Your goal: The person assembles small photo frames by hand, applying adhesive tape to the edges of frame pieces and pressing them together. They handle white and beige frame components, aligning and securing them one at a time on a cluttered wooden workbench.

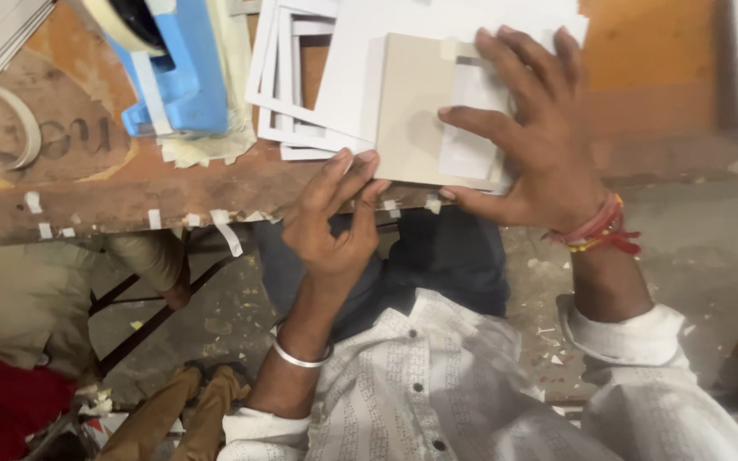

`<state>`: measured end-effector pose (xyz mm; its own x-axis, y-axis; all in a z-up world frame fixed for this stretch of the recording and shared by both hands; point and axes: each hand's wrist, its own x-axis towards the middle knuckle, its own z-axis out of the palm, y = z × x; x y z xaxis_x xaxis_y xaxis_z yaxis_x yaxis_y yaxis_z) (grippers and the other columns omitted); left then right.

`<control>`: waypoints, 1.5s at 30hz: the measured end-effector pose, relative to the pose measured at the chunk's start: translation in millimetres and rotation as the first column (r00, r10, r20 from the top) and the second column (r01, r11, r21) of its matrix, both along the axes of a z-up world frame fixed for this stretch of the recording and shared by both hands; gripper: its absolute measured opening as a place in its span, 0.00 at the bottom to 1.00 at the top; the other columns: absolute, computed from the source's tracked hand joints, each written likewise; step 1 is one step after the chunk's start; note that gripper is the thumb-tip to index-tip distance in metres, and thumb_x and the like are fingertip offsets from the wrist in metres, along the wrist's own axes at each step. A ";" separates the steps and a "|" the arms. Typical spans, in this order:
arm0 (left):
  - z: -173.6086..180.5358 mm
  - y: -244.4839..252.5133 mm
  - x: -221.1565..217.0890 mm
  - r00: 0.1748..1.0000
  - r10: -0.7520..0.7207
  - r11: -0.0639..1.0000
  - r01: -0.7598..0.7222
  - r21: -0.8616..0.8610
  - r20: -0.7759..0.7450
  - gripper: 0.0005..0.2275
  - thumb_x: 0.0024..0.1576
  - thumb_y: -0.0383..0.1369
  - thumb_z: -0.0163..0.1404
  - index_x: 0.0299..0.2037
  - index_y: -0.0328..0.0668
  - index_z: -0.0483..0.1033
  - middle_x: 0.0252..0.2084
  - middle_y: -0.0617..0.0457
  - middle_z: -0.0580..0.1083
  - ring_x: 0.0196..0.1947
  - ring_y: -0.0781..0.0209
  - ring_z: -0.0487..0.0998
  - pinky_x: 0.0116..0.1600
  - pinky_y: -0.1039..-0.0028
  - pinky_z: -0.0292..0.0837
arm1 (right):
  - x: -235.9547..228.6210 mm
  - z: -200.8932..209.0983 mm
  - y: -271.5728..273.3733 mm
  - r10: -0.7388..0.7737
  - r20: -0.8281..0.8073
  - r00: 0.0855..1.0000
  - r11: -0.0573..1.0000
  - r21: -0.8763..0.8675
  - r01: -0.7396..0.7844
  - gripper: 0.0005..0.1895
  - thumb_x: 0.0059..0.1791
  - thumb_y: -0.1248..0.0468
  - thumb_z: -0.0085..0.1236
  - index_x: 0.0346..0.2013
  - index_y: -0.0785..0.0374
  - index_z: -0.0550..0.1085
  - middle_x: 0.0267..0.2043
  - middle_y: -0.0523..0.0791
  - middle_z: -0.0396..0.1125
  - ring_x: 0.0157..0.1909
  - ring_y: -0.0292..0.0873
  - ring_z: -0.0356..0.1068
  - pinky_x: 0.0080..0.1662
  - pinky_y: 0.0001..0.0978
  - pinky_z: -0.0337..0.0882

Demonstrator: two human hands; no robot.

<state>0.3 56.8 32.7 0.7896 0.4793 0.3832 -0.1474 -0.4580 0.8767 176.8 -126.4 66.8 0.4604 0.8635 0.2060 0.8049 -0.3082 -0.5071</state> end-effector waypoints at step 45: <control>16.9 -21.0 12.5 0.950 -0.008 0.949 -0.091 -0.302 -0.311 0.25 0.63 0.24 0.60 0.68 0.33 0.63 0.30 0.54 0.76 0.28 0.77 0.73 0.30 0.87 0.62 | 1.5 -14.6 -6.7 0.009 0.103 0.995 0.986 0.163 -0.026 0.27 0.45 0.41 0.74 0.52 0.50 0.83 0.74 0.50 0.62 0.73 0.62 0.57 0.68 0.56 0.60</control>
